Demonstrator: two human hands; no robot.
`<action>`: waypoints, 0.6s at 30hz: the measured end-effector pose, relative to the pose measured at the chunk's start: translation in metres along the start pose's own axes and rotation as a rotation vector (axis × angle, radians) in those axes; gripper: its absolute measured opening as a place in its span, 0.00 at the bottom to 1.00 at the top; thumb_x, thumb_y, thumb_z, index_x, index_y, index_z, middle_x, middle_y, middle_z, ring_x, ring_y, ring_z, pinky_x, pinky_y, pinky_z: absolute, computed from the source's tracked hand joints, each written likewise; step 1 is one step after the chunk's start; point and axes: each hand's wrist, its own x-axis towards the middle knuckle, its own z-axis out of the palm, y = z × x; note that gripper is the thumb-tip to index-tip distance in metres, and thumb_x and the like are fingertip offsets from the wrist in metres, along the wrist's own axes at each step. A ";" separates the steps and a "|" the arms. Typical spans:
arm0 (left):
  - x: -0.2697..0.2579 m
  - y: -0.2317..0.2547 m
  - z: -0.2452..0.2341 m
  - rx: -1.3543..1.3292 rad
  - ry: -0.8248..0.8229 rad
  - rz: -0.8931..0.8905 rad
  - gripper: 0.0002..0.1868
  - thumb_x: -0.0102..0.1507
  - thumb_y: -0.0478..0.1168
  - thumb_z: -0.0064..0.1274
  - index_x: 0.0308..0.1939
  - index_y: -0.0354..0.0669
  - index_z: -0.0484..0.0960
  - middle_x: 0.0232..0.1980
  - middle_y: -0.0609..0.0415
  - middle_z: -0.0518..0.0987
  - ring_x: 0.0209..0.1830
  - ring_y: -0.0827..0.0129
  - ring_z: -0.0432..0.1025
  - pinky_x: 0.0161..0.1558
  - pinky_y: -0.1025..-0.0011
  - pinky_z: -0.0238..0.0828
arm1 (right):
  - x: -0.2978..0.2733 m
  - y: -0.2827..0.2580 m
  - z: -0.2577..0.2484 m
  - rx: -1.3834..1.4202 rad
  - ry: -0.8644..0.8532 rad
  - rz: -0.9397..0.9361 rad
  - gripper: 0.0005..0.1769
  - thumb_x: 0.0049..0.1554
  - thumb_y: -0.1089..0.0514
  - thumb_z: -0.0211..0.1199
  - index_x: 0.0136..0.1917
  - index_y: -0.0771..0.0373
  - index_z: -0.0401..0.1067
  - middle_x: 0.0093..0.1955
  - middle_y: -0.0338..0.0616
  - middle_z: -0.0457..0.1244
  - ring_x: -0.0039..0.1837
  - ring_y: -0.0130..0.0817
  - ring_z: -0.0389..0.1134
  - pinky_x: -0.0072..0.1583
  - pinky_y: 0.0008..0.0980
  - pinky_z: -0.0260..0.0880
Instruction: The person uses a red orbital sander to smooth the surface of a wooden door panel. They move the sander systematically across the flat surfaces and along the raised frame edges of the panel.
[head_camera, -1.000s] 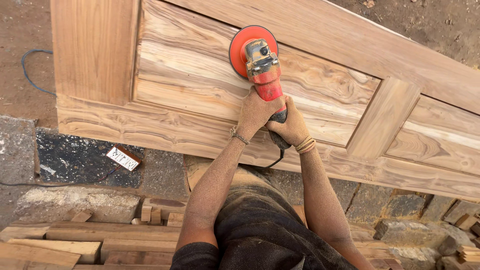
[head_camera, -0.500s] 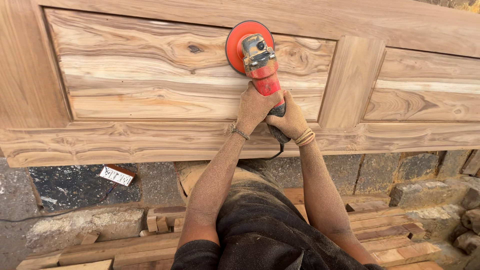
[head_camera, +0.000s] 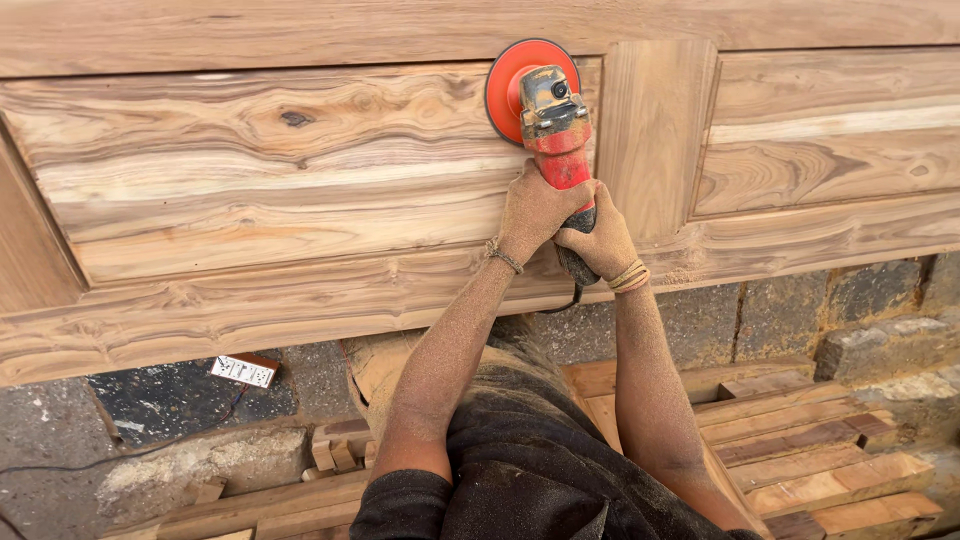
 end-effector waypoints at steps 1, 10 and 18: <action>0.001 0.004 0.010 0.001 -0.009 0.011 0.46 0.48 0.63 0.66 0.47 0.20 0.71 0.35 0.35 0.83 0.37 0.47 0.83 0.39 0.60 0.81 | -0.001 0.005 -0.006 0.016 0.014 -0.006 0.40 0.45 0.51 0.72 0.67 0.63 0.61 0.51 0.47 0.69 0.53 0.35 0.72 0.55 0.37 0.73; 0.016 0.038 0.065 0.065 -0.157 0.103 0.44 0.46 0.64 0.64 0.50 0.28 0.78 0.41 0.36 0.83 0.41 0.47 0.82 0.44 0.58 0.79 | -0.011 0.036 -0.039 0.356 0.117 0.102 0.37 0.48 0.64 0.67 0.68 0.64 0.57 0.49 0.46 0.65 0.43 0.32 0.71 0.43 0.32 0.76; -0.006 0.014 0.018 0.096 -0.192 0.025 0.48 0.45 0.65 0.65 0.51 0.24 0.75 0.45 0.35 0.82 0.46 0.48 0.81 0.49 0.59 0.79 | -0.029 0.022 0.013 0.481 0.049 0.045 0.32 0.52 0.63 0.67 0.65 0.65 0.56 0.53 0.44 0.63 0.47 0.31 0.70 0.44 0.35 0.77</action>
